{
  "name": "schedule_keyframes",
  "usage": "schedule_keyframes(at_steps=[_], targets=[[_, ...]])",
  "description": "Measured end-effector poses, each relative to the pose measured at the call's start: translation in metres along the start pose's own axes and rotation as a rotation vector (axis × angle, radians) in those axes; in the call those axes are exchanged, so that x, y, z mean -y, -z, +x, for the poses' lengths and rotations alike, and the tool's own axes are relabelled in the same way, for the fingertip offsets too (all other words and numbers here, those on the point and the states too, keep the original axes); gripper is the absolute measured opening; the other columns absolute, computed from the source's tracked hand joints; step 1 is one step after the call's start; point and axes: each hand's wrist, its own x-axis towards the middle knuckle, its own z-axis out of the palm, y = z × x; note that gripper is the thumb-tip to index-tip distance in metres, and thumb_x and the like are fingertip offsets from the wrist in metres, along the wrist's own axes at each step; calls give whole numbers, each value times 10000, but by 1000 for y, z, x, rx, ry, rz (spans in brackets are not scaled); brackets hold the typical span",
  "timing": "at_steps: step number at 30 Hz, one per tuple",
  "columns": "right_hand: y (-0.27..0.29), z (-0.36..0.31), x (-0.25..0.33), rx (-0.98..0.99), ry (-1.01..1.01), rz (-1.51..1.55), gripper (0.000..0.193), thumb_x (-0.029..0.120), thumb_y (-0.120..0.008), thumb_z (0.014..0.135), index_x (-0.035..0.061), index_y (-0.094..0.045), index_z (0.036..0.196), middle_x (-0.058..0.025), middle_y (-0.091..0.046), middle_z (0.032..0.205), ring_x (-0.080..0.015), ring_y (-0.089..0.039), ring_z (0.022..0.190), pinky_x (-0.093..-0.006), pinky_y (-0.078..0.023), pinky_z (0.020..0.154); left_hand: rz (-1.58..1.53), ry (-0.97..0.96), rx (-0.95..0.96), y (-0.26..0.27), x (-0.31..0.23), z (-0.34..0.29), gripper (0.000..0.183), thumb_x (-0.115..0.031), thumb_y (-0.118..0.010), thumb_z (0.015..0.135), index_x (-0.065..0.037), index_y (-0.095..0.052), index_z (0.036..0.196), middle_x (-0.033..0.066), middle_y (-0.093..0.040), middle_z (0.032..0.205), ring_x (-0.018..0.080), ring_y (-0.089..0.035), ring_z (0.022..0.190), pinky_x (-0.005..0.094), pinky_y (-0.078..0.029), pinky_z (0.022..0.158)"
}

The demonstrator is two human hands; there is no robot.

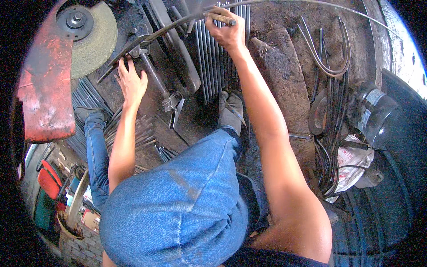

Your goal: The person is using a circular saw to cut thin metal rods into shorter segments.

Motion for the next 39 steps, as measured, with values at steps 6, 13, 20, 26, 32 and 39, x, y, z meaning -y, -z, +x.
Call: schedule_keyframes(at_steps=[6, 13, 20, 26, 32, 39], targets=[[3, 3, 3, 40, -11, -97, 159, 128, -686, 765, 50, -715, 900, -108, -722, 848, -203, -715, 828, -276, -548, 770, 3, -3, 4, 0, 0, 0, 700, -244, -623, 828, -34, -326, 1427, 260, -275, 1428, 448, -339, 1306, 672, -296, 1022], [12, -1, 8, 58, -95, -207, 205, 229, -662, 799, 34, -709, 839, -185, -687, 781, -305, -693, 744, -354, -536, 705, -15, 4, -7, 2, -1, 0, 689, -242, -626, 826, -24, -341, 1414, 256, -271, 1432, 441, -344, 1304, 663, -297, 1027], [16, -31, 27, 71, -439, -303, 279, 221, -578, 828, -40, -628, 742, -237, -618, 727, -395, -621, 696, -430, -490, 698, -14, 13, -1, 0, -1, 0, 689, -234, -629, 824, -24, -339, 1412, 261, -276, 1435, 438, -330, 1319, 656, -297, 1029], [10, -29, 18, 66, -345, -292, 241, 189, -579, 824, -45, -629, 802, -216, -595, 855, -392, -612, 803, -424, -480, 743, -4, 4, -19, -1, -1, 0, 695, -235, -629, 820, -22, -330, 1411, 267, -276, 1437, 443, -333, 1316, 649, -301, 1028], [4, -12, 25, 23, -182, -344, 181, 118, -606, 785, -16, -656, 895, -188, -600, 884, -374, -613, 809, -416, -494, 748, -5, 14, -8, 2, -2, 0, 687, -237, -632, 821, -22, -343, 1406, 264, -276, 1438, 441, -339, 1309, 650, -300, 1026], [-22, 21, 52, 296, 49, -503, 150, 110, -588, 832, 15, -635, 938, -160, -566, 929, -386, -595, 818, -454, -498, 695, -34, 22, -13, -1, 0, 0, 662, -242, -640, 811, 19, -384, 1363, 253, -288, 1429, 431, -335, 1307, 643, -272, 1043]])
